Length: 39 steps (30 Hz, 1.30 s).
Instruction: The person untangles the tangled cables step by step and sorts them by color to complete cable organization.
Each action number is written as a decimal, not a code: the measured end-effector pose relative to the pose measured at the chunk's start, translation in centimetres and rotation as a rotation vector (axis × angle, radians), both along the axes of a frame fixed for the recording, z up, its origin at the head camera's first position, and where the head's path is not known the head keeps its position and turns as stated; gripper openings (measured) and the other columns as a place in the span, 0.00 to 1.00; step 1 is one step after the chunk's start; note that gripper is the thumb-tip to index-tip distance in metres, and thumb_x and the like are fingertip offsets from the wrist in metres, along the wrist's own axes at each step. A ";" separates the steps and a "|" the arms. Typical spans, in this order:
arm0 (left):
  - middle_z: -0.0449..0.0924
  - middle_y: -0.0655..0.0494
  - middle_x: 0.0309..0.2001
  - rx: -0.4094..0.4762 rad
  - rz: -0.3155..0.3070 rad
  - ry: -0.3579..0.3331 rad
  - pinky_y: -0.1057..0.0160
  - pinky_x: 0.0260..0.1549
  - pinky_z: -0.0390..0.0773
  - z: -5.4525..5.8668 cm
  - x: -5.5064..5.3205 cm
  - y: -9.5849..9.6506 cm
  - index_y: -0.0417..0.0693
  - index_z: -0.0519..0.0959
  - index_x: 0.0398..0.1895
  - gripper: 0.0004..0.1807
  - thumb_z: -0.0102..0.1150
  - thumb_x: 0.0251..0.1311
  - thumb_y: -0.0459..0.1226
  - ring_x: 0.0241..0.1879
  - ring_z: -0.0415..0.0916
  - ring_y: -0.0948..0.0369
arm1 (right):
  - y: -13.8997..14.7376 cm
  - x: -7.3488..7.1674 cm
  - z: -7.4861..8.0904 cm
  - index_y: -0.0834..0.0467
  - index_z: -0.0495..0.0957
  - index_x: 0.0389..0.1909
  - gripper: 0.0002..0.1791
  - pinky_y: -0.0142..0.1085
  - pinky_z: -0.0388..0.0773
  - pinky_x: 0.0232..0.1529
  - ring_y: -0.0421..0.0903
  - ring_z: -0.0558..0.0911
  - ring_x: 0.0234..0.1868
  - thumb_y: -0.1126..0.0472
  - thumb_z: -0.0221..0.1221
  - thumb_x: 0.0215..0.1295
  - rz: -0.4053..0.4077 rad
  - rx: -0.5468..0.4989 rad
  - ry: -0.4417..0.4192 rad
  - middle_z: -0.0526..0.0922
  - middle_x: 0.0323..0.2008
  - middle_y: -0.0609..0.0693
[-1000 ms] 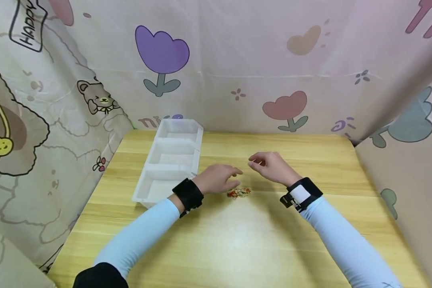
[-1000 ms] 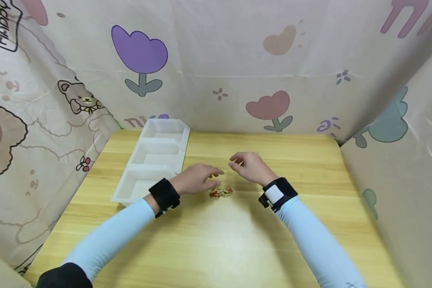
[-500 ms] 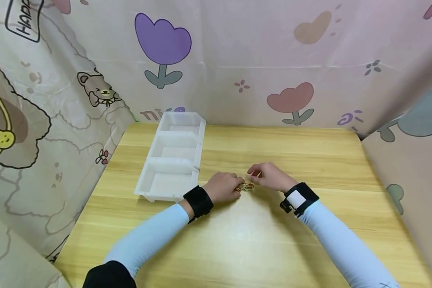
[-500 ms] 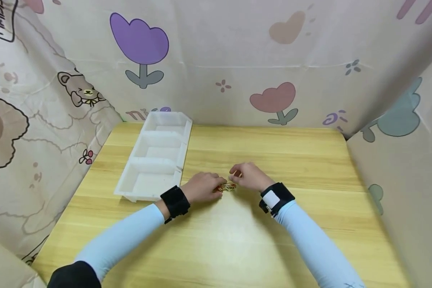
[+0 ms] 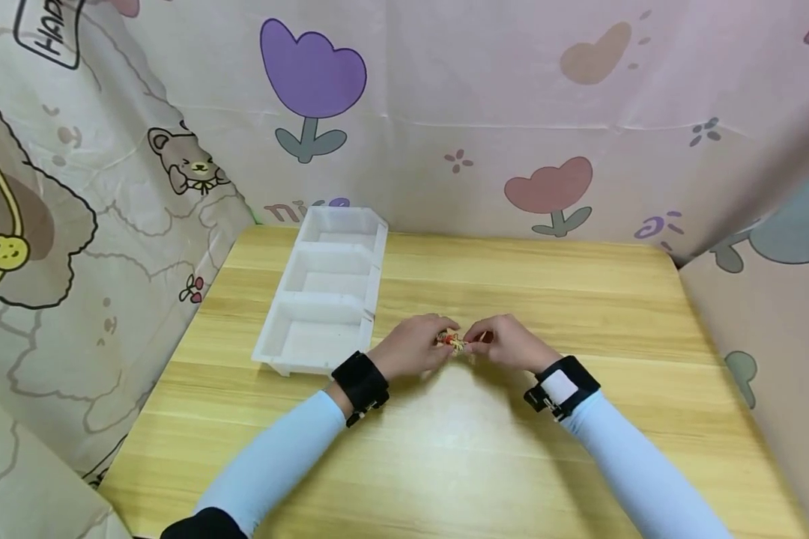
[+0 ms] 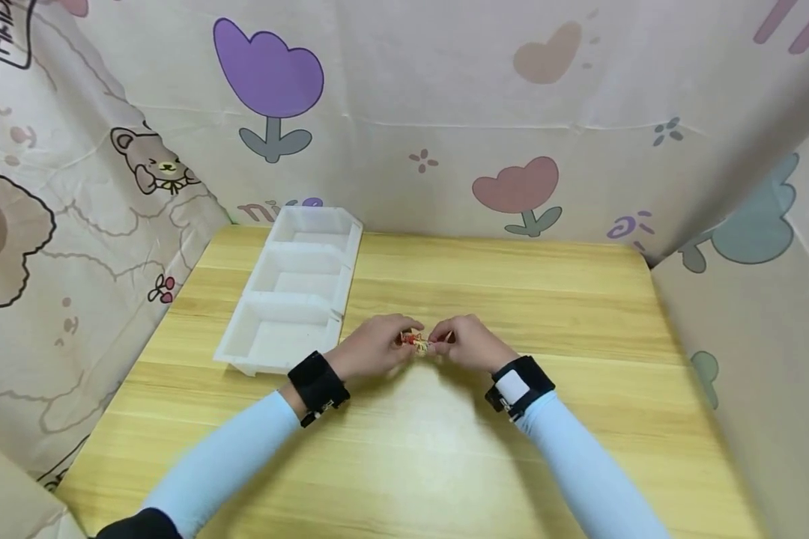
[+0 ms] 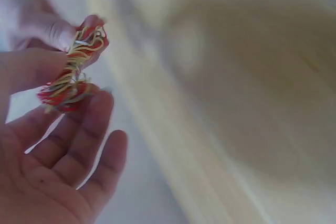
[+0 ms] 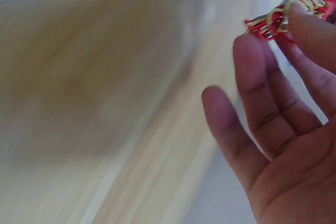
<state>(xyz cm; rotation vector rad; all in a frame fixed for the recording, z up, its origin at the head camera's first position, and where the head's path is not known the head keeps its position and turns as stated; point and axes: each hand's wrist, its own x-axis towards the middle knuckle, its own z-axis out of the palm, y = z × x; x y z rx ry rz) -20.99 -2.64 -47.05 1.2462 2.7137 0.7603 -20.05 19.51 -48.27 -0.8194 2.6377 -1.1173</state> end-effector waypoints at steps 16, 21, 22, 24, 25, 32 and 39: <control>0.68 0.52 0.56 0.739 0.201 -0.268 0.61 0.33 0.77 3.0 1.5 0.2 0.56 0.54 0.69 0.29 0.47 0.67 0.47 0.43 0.71 0.59 | -3.8 1.8 5.4 0.60 0.80 0.40 0.07 0.42 0.81 0.28 0.51 0.81 0.27 0.63 0.58 0.63 -0.076 -0.453 -0.026 0.83 0.32 0.54; 0.78 0.46 0.46 0.853 0.133 -0.396 0.52 0.30 0.80 4.5 2.3 -0.2 0.46 0.63 0.62 0.18 0.43 0.70 0.37 0.34 0.76 0.59 | -5.4 3.4 8.0 0.63 0.81 0.41 0.08 0.47 0.80 0.29 0.47 0.81 0.32 0.67 0.58 0.62 -0.118 -0.385 0.113 0.83 0.37 0.56; 0.78 0.45 0.44 0.866 0.129 -0.392 0.50 0.29 0.80 5.0 2.5 -0.3 0.43 0.65 0.59 0.17 0.43 0.70 0.35 0.33 0.77 0.59 | -5.5 3.6 8.4 0.63 0.81 0.40 0.08 0.46 0.80 0.29 0.46 0.81 0.32 0.67 0.58 0.62 -0.139 -0.355 0.170 0.84 0.37 0.56; 0.79 0.41 0.41 0.881 0.128 -0.370 0.48 0.27 0.80 5.9 2.9 -0.6 0.41 0.67 0.56 0.14 0.43 0.69 0.33 0.31 0.77 0.58 | -5.8 3.8 9.1 0.63 0.82 0.36 0.05 0.45 0.79 0.29 0.44 0.80 0.31 0.68 0.59 0.60 -0.205 -0.328 0.282 0.84 0.34 0.55; 0.78 0.40 0.38 0.876 0.130 -0.347 0.48 0.26 0.79 6.2 3.1 -0.7 0.40 0.67 0.55 0.14 0.43 0.68 0.32 0.29 0.76 0.58 | -5.8 3.9 9.4 0.63 0.82 0.34 0.04 0.45 0.79 0.29 0.43 0.80 0.29 0.67 0.59 0.60 -0.237 -0.335 0.329 0.84 0.32 0.54; 0.79 0.51 0.36 0.753 0.142 -0.068 0.65 0.23 0.76 5.3 2.3 -0.5 0.45 0.69 0.54 0.15 0.47 0.65 0.34 0.26 0.74 0.64 | -6.0 2.4 9.4 0.54 0.82 0.34 0.05 0.39 0.79 0.29 0.38 0.78 0.29 0.59 0.64 0.57 -0.229 -0.395 0.536 0.82 0.31 0.43; 0.79 0.60 0.41 0.644 0.155 0.154 0.68 0.20 0.72 4.6 1.9 -0.1 0.50 0.71 0.54 0.16 0.45 0.63 0.38 0.21 0.67 0.71 | -6.0 2.2 9.5 0.53 0.82 0.29 0.03 0.36 0.79 0.28 0.35 0.78 0.28 0.58 0.64 0.56 -0.215 -0.337 0.542 0.82 0.28 0.42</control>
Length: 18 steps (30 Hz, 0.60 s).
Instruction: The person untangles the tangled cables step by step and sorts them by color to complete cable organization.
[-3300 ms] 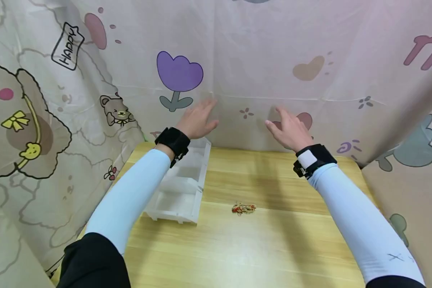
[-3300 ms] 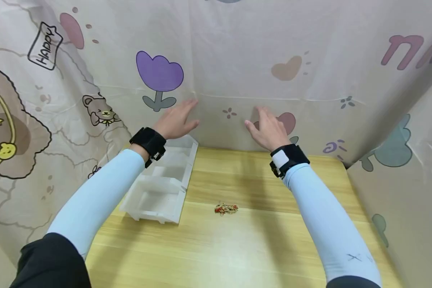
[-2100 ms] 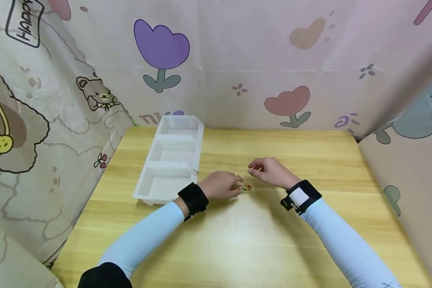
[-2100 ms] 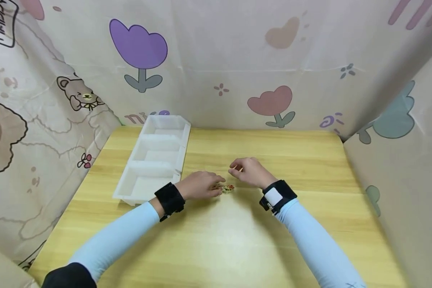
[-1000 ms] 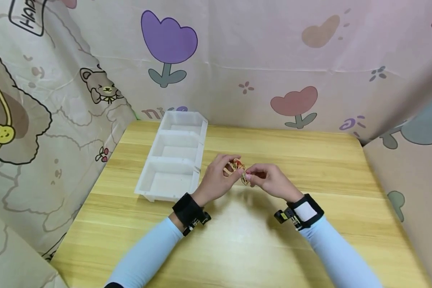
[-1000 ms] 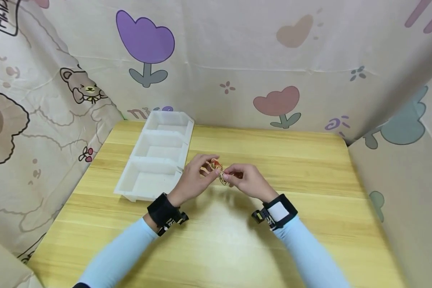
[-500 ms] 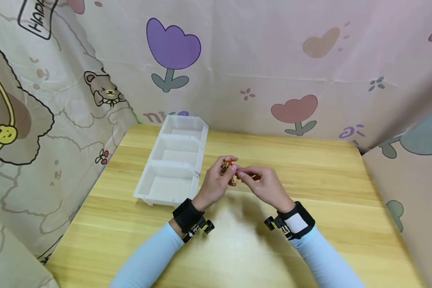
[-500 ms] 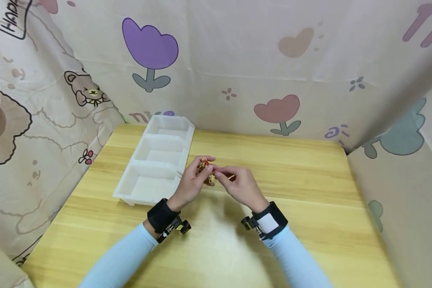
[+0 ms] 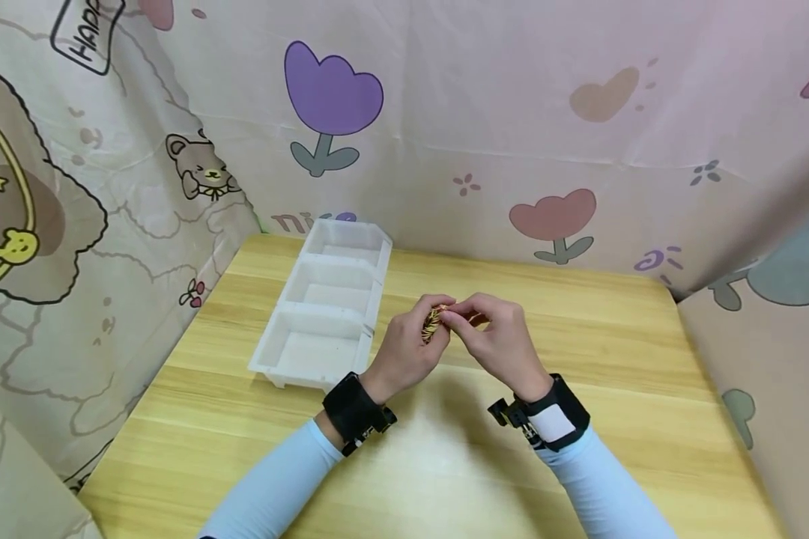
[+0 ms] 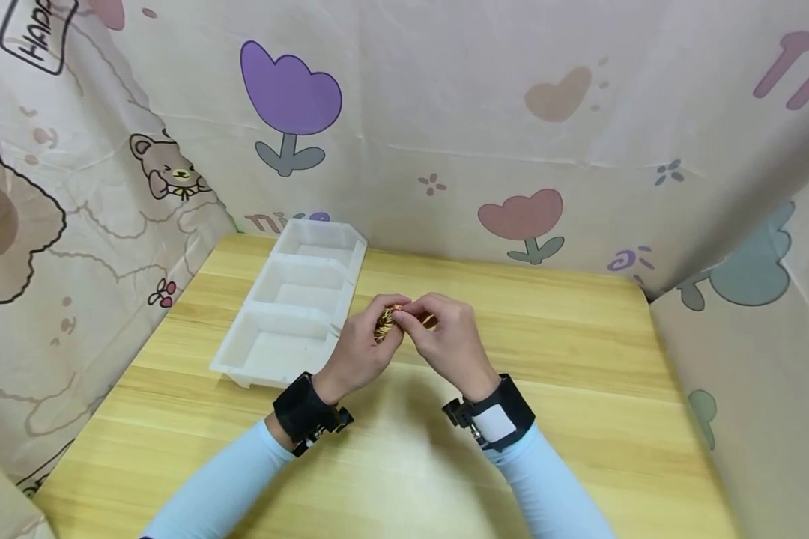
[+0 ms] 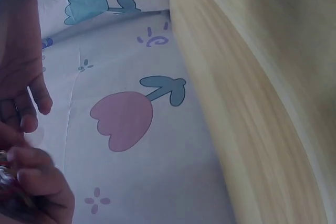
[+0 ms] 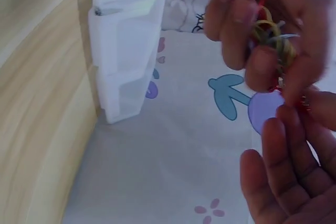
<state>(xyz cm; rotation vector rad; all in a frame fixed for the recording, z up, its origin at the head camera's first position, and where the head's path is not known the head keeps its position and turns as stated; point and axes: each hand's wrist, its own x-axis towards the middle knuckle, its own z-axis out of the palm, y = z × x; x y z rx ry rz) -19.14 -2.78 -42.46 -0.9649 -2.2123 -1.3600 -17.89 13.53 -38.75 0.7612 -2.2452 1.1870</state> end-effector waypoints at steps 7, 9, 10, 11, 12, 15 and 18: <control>0.79 0.62 0.37 -0.049 -0.001 0.051 0.69 0.20 0.70 0.4 -0.1 -0.2 0.51 0.76 0.43 0.13 0.46 0.56 0.34 0.22 0.65 0.71 | 0.7 0.3 0.2 0.51 0.79 0.23 0.06 0.36 0.77 0.23 0.34 0.76 0.25 0.58 0.63 0.58 0.022 0.111 -0.018 0.80 0.22 0.40; 0.78 0.62 0.33 -0.066 -0.011 0.066 0.69 0.16 0.67 0.4 0.0 -0.2 0.51 0.76 0.40 0.13 0.45 0.54 0.34 0.17 0.61 0.70 | 1.0 0.4 0.2 0.50 0.77 0.23 0.07 0.36 0.76 0.21 0.34 0.75 0.24 0.58 0.63 0.59 0.059 0.139 -0.029 0.78 0.22 0.39; 0.78 0.63 0.31 -0.077 -0.013 0.071 0.70 0.14 0.66 0.4 0.1 -0.2 0.51 0.77 0.39 0.12 0.45 0.53 0.35 0.15 0.59 0.71 | 1.1 0.4 0.2 0.49 0.77 0.23 0.07 0.36 0.75 0.21 0.34 0.75 0.24 0.58 0.62 0.59 0.085 0.142 -0.039 0.78 0.22 0.39; 0.77 0.64 0.29 -0.085 -0.018 0.076 0.70 0.13 0.65 0.4 0.2 -0.3 0.52 0.77 0.37 0.11 0.46 0.54 0.37 0.14 0.59 0.71 | 1.3 0.4 0.1 0.49 0.77 0.23 0.07 0.36 0.75 0.21 0.34 0.75 0.24 0.59 0.62 0.59 0.113 0.143 -0.046 0.78 0.22 0.39; 0.76 0.65 0.27 -0.095 -0.019 0.082 0.70 0.13 0.64 0.4 0.3 -0.3 0.53 0.77 0.36 0.09 0.46 0.55 0.39 0.14 0.58 0.71 | 1.4 0.4 0.1 0.48 0.77 0.24 0.07 0.36 0.75 0.21 0.35 0.75 0.24 0.60 0.62 0.60 0.139 0.139 -0.055 0.78 0.23 0.39; 0.72 0.69 0.20 -0.138 -0.007 0.102 0.71 0.11 0.62 0.4 0.6 -0.3 0.55 0.76 0.33 0.11 0.45 0.62 0.47 0.13 0.58 0.73 | 1.9 0.4 -0.1 0.48 0.77 0.25 0.08 0.35 0.75 0.23 0.36 0.75 0.25 0.64 0.61 0.59 0.200 0.126 -0.046 0.78 0.24 0.39; 0.65 0.70 0.14 -0.213 0.003 0.152 0.71 0.10 0.58 0.7 0.8 -0.4 0.56 0.76 0.32 0.15 0.45 0.66 0.53 0.12 0.56 0.73 | 2.3 0.5 -0.3 0.48 0.77 0.27 0.10 0.33 0.73 0.23 0.36 0.73 0.25 0.69 0.61 0.57 0.215 0.143 0.049 0.77 0.24 0.39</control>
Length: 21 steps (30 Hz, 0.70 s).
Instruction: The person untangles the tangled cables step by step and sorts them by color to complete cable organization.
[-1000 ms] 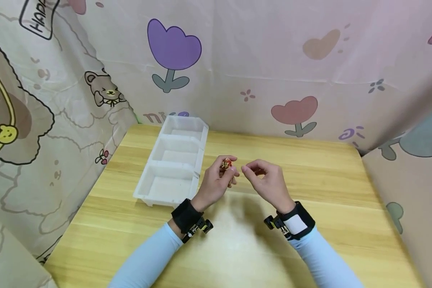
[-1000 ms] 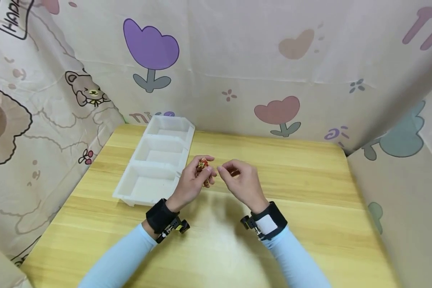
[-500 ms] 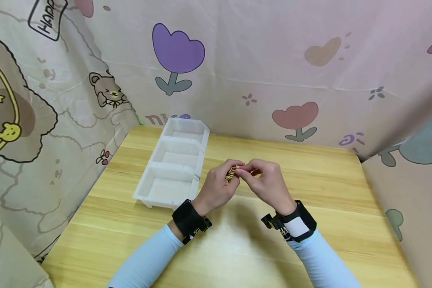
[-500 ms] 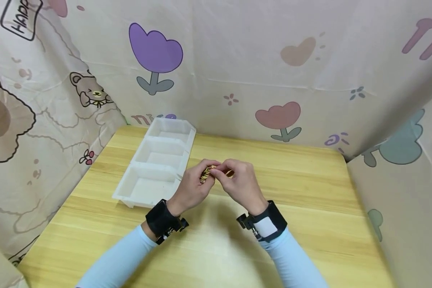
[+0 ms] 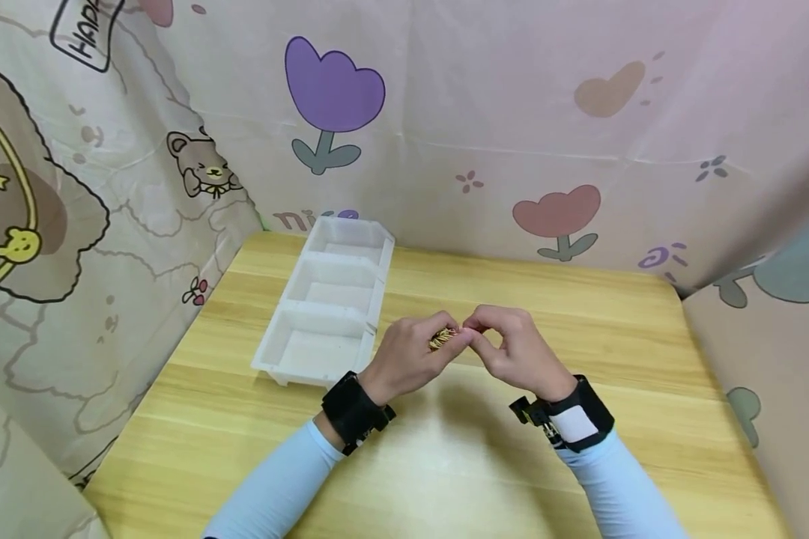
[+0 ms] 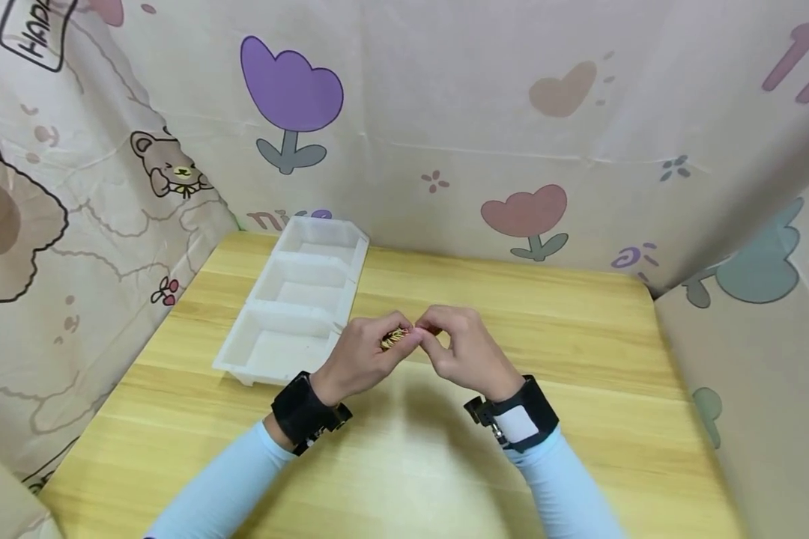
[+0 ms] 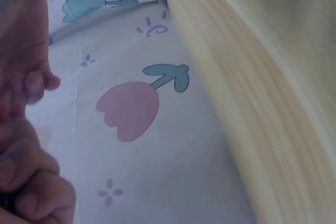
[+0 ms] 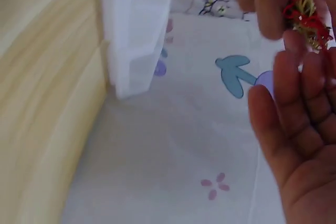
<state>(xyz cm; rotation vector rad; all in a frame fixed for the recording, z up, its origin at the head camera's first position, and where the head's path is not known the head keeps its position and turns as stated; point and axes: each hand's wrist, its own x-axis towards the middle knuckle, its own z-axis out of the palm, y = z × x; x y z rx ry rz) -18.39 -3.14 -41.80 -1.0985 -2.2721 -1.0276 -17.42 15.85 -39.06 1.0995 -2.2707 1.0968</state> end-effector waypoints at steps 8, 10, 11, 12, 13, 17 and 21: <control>0.58 0.69 0.09 -0.245 0.002 0.133 0.70 0.06 0.54 1.2 -0.1 -1.5 0.53 0.75 0.32 0.16 0.47 0.64 0.53 0.09 0.52 0.71 | 1.9 0.8 0.4 0.53 0.76 0.27 0.09 0.27 0.69 0.21 0.35 0.69 0.24 0.70 0.61 0.52 -0.020 0.097 0.199 0.74 0.24 0.39; 0.56 0.68 0.09 -0.266 0.034 0.125 0.69 0.06 0.52 1.2 -0.1 -2.2 0.53 0.74 0.29 0.16 0.48 0.63 0.53 0.08 0.51 0.69 | 2.7 0.9 0.6 0.54 0.76 0.26 0.08 0.28 0.70 0.22 0.35 0.69 0.24 0.71 0.61 0.52 -0.054 0.093 0.222 0.74 0.24 0.39; 0.55 0.67 0.08 -0.275 0.040 0.120 0.69 0.06 0.51 1.1 -0.1 -2.4 0.53 0.73 0.28 0.16 0.48 0.63 0.54 0.08 0.50 0.69 | 3.2 0.9 0.6 0.54 0.76 0.26 0.08 0.28 0.70 0.22 0.35 0.69 0.25 0.71 0.61 0.51 -0.066 0.087 0.231 0.74 0.24 0.40; 0.53 0.67 0.08 -0.282 0.044 0.113 0.69 0.06 0.49 1.0 -0.1 -2.7 0.54 0.72 0.26 0.16 0.48 0.63 0.54 0.08 0.49 0.69 | 3.6 0.9 0.7 0.54 0.76 0.26 0.08 0.29 0.70 0.21 0.35 0.69 0.25 0.71 0.60 0.51 -0.080 0.081 0.244 0.73 0.24 0.40; 0.52 0.67 0.08 -0.287 0.052 0.110 0.69 0.06 0.48 0.9 -0.1 -2.8 0.54 0.71 0.25 0.17 0.48 0.63 0.54 0.08 0.49 0.69 | 3.9 0.9 0.6 0.55 0.76 0.25 0.08 0.29 0.70 0.21 0.35 0.69 0.24 0.71 0.60 0.51 -0.093 0.077 0.254 0.73 0.23 0.40; 0.51 0.66 0.08 -0.315 0.079 0.134 0.68 0.07 0.46 0.7 -0.2 -2.8 0.54 0.69 0.22 0.17 0.47 0.63 0.52 0.08 0.49 0.68 | 3.8 0.9 0.3 0.58 0.76 0.26 0.03 0.37 0.75 0.25 0.39 0.73 0.26 0.68 0.60 0.52 -0.177 0.143 0.309 0.76 0.24 0.44; 0.53 0.66 0.09 -0.382 0.121 0.163 0.69 0.06 0.48 0.9 -0.3 -2.0 0.54 0.66 0.19 0.15 0.48 0.61 0.49 0.08 0.51 0.68 | 1.6 1.3 0.3 0.67 0.77 0.43 0.17 0.52 0.74 0.43 0.53 0.76 0.43 0.61 0.57 0.54 -0.272 0.260 0.339 0.80 0.40 0.58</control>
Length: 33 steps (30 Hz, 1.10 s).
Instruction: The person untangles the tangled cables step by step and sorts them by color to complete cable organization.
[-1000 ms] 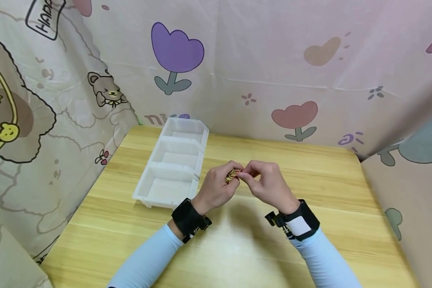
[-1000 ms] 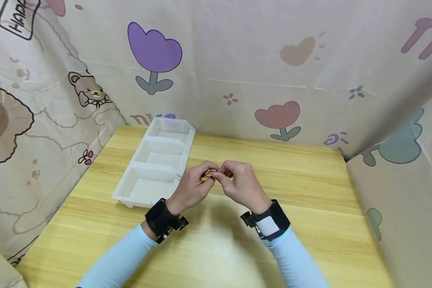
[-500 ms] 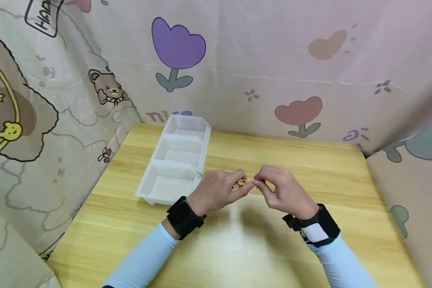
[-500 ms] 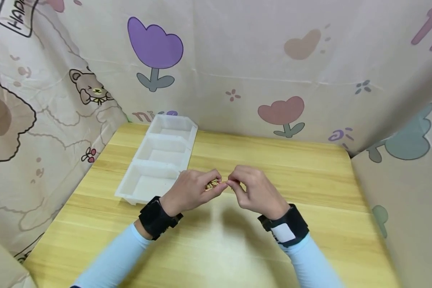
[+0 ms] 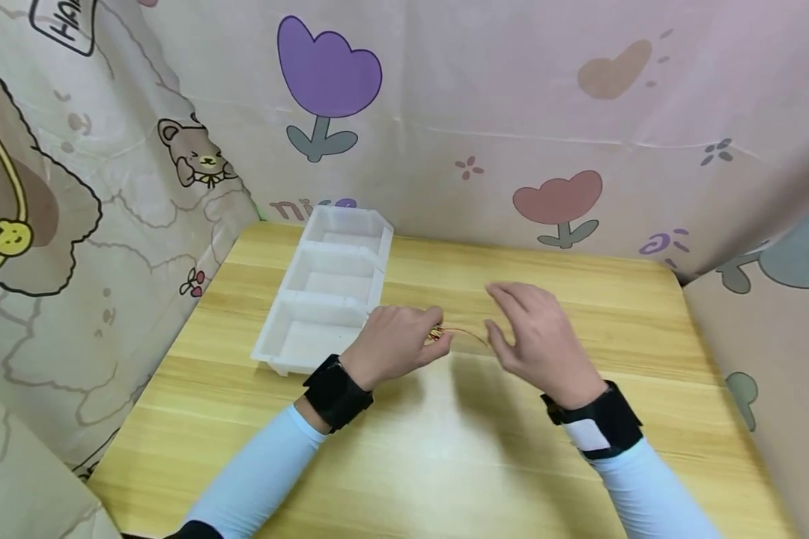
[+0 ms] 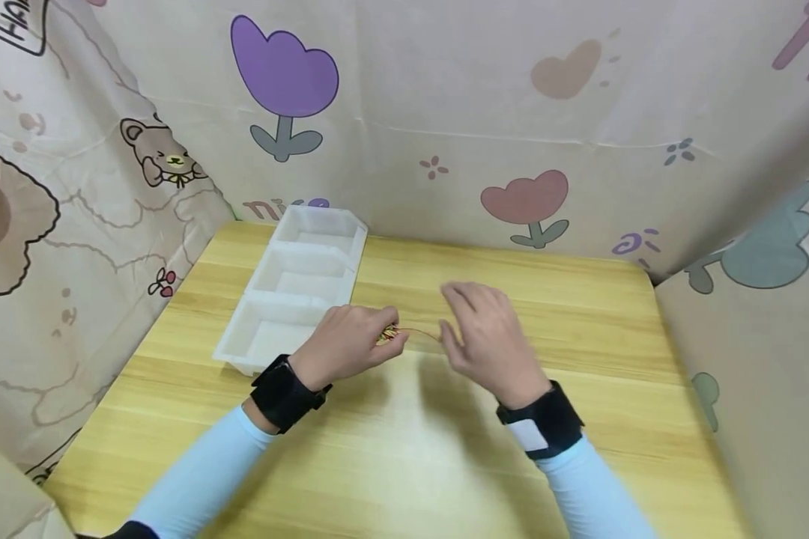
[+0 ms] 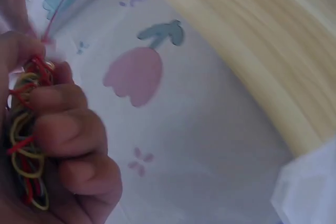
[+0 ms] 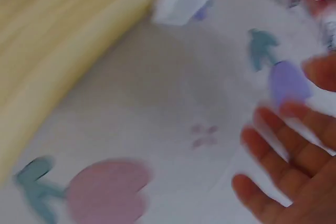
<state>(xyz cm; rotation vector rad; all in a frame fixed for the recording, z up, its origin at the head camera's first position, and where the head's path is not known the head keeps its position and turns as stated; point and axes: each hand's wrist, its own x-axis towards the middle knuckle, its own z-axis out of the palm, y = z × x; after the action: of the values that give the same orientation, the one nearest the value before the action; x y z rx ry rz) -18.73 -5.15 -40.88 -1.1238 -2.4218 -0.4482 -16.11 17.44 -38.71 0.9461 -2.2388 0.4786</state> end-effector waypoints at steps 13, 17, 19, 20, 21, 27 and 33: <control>0.55 0.66 0.14 -0.088 -0.221 0.145 0.70 0.07 0.50 1.0 0.6 -0.2 0.53 0.67 0.24 0.09 0.45 0.62 0.43 0.10 0.50 0.69 | -3.4 1.2 -2.0 0.47 0.61 0.11 0.20 0.23 0.50 0.08 0.29 0.55 0.12 0.58 0.57 0.59 0.150 -0.152 -0.075 0.59 0.12 0.36; 0.51 0.68 0.12 -0.108 -0.357 0.232 0.71 0.06 0.49 0.7 1.1 -1.1 0.52 0.65 0.22 0.11 0.45 0.61 0.44 0.09 0.47 0.71 | -3.0 1.6 -1.1 0.49 0.56 0.10 0.23 0.19 0.44 0.10 0.26 0.51 0.13 0.59 0.52 0.64 0.400 -0.052 0.084 0.53 0.12 0.35; 0.51 0.68 0.12 -0.101 -0.385 0.251 0.71 0.06 0.49 0.9 1.1 -1.3 0.52 0.65 0.21 0.12 0.45 0.61 0.44 0.08 0.47 0.72 | -2.7 1.8 -0.2 0.50 0.55 0.11 0.23 0.18 0.43 0.11 0.26 0.50 0.14 0.60 0.49 0.66 0.455 -0.019 0.108 0.52 0.13 0.36; 0.51 0.69 0.12 -0.098 -0.389 0.257 0.71 0.05 0.49 1.0 1.1 -1.4 0.52 0.65 0.21 0.13 0.45 0.61 0.45 0.08 0.47 0.72 | -2.5 1.9 0.3 0.51 0.55 0.11 0.23 0.18 0.43 0.12 0.26 0.50 0.14 0.61 0.48 0.66 0.469 -0.014 0.116 0.52 0.13 0.36; 0.52 0.69 0.12 -0.095 -0.390 0.256 0.71 0.05 0.50 1.2 1.0 -1.5 0.53 0.65 0.21 0.13 0.45 0.61 0.45 0.08 0.47 0.72 | -2.3 2.0 0.7 0.51 0.55 0.11 0.23 0.18 0.43 0.12 0.26 0.50 0.14 0.61 0.48 0.66 0.477 -0.010 0.119 0.52 0.13 0.37; 0.53 0.70 0.11 -0.106 -0.410 0.254 0.72 0.05 0.50 1.7 0.2 -2.2 0.54 0.65 0.19 0.13 0.51 0.58 0.46 0.08 0.48 0.73 | -1.4 2.5 1.5 0.51 0.55 0.11 0.23 0.18 0.43 0.12 0.27 0.50 0.14 0.62 0.48 0.67 0.484 -0.005 0.119 0.52 0.13 0.37; 0.52 0.70 0.11 -0.094 -0.431 0.191 0.71 0.05 0.49 1.5 -0.2 -3.3 0.54 0.63 0.17 0.15 0.52 0.57 0.46 0.09 0.47 0.73 | -0.7 2.8 1.3 0.51 0.55 0.12 0.23 0.20 0.41 0.12 0.27 0.48 0.16 0.62 0.49 0.66 0.500 -0.013 0.110 0.51 0.14 0.37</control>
<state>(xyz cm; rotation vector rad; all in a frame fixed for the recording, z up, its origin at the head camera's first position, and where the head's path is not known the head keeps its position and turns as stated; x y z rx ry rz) -18.90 -8.49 -39.33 -1.6580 -2.0523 -0.3396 -13.34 16.77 -37.38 1.4945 -1.8891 0.6396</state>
